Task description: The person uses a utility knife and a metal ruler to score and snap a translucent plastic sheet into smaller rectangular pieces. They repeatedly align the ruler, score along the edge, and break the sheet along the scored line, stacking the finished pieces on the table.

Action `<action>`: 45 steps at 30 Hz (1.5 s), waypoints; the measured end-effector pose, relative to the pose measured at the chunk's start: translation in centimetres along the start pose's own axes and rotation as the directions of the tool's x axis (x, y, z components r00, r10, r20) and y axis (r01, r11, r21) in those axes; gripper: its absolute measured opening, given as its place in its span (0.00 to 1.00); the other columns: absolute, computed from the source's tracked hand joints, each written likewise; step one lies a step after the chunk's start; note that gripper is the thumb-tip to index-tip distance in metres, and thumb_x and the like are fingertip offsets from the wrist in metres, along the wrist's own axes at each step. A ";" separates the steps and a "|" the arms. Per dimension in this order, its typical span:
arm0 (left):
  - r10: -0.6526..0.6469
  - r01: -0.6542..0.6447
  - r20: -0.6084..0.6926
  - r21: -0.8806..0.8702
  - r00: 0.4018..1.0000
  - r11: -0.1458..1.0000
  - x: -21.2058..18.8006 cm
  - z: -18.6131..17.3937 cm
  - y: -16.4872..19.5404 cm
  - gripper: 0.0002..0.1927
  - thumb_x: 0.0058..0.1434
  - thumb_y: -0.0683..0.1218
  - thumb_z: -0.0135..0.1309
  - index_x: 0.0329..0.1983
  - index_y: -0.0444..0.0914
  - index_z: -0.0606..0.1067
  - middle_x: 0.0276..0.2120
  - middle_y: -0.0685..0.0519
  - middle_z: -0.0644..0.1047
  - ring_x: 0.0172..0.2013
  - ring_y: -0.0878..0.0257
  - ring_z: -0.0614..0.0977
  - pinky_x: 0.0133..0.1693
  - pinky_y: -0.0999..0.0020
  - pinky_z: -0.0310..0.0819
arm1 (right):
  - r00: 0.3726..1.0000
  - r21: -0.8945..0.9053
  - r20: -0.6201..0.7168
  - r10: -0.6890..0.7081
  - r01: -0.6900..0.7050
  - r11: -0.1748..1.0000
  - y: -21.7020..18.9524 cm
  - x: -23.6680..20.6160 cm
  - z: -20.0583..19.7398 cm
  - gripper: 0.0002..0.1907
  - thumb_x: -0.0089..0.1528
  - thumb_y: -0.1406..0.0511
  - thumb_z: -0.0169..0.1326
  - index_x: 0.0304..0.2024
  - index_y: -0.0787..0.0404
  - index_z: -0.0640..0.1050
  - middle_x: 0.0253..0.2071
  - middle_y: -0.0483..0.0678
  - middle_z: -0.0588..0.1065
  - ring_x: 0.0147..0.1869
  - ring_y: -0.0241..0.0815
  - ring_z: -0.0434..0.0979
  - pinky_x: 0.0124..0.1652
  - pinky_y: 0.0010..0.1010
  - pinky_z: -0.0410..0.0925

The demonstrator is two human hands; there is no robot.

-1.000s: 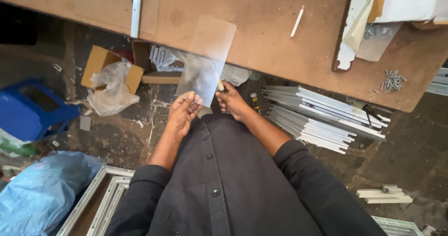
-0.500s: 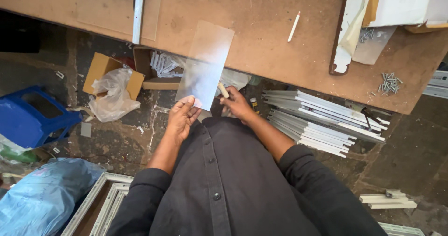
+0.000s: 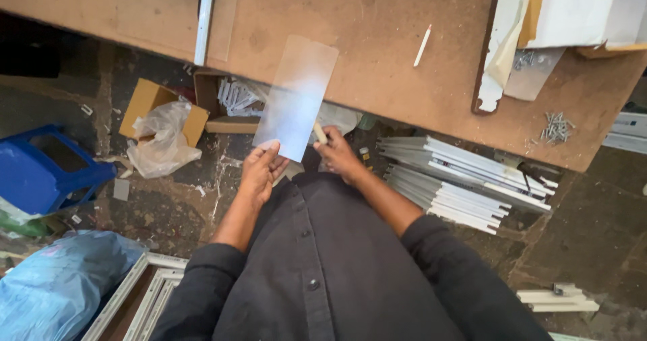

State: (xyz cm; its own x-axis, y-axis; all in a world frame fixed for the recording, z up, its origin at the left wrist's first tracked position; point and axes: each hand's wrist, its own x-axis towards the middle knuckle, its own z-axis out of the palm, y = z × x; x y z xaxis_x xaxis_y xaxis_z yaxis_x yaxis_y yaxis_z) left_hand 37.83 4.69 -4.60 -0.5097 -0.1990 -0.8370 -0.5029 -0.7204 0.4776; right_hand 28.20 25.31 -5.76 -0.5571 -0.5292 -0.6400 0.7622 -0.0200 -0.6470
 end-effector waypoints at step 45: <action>0.278 -0.236 -0.089 0.324 0.956 0.916 5.4 12.0 5.9 0.16 0.60 0.49 0.67 0.26 0.33 0.76 0.25 0.49 0.80 0.24 0.62 0.82 0.24 0.72 0.73 | 0.715 -0.353 -0.598 -0.363 0.172 0.920 -6.1 -10.8 -18.1 0.12 0.65 0.61 0.60 0.44 0.59 0.74 0.27 0.41 0.69 0.26 0.32 0.66 0.24 0.28 0.59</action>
State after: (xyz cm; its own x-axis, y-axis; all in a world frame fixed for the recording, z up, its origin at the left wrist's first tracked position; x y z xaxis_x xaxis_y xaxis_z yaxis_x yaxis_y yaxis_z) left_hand 23.72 7.38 -3.05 -0.5647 -0.4498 -0.6919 -0.5671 -0.3976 0.7214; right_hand 23.59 46.46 -2.37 -0.8720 0.1362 -0.4702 0.4888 0.1899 -0.8515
